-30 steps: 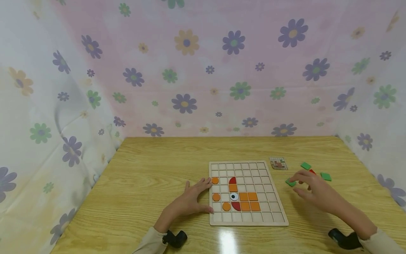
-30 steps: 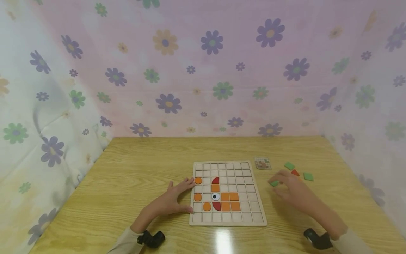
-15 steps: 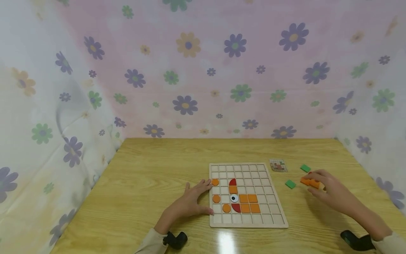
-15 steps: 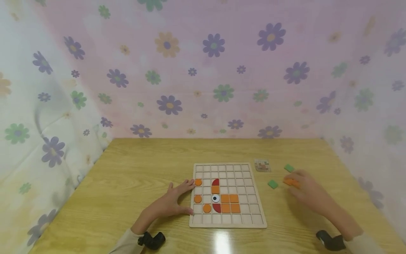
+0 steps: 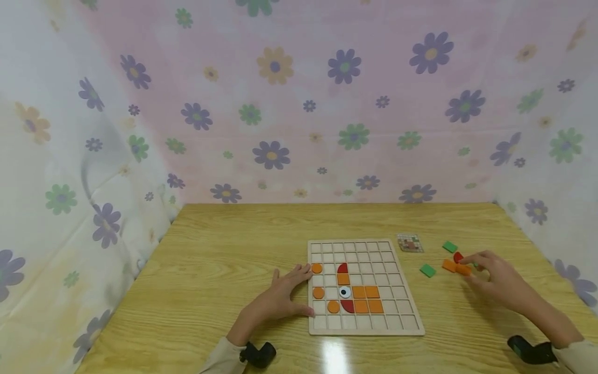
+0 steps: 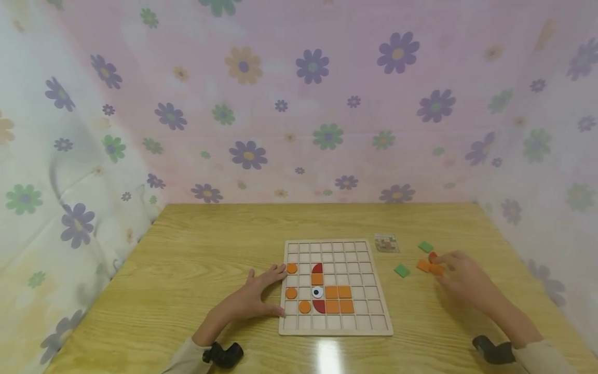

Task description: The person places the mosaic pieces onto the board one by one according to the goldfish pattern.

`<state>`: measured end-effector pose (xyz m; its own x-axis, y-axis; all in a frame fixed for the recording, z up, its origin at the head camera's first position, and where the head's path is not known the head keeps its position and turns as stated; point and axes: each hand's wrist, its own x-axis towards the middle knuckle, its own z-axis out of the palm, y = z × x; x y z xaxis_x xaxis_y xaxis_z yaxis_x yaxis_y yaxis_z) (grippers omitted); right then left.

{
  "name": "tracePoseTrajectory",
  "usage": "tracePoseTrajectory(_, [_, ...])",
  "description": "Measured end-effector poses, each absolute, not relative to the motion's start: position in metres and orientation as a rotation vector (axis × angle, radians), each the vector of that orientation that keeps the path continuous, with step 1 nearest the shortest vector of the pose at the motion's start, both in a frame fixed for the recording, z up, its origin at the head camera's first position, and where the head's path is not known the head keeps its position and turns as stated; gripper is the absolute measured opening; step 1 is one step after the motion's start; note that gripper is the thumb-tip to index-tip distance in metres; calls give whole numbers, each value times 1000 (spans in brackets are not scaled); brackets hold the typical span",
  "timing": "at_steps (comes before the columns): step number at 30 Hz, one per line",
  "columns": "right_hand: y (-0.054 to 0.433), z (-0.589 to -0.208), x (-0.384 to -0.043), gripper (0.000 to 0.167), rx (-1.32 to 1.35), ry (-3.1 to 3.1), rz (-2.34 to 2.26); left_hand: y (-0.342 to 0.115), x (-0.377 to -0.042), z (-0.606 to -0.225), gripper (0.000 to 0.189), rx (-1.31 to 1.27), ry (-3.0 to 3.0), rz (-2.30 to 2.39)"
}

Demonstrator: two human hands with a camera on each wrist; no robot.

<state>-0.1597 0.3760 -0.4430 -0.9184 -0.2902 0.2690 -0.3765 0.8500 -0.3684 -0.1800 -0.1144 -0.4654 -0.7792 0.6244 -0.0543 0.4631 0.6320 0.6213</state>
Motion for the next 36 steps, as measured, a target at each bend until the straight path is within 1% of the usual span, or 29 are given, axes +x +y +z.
tracePoseTrajectory(8, [378,-458,-169,24,489,-2818,582,-114,-178,-464,88,891,2602,876])
tracePoseTrajectory(14, [380,-458,-173,19,403,-2837,597,-113,-178,-463,88,890,2602,880])
tracePoseTrajectory(22, [381,-459,-175,15,371,-2870,611,-114,-178,-462,87,884,2598,881])
tracePoseTrajectory(36, [379,-450,-167,17,392,-2857,721,-113,-178,-461,87,887,2602,881])
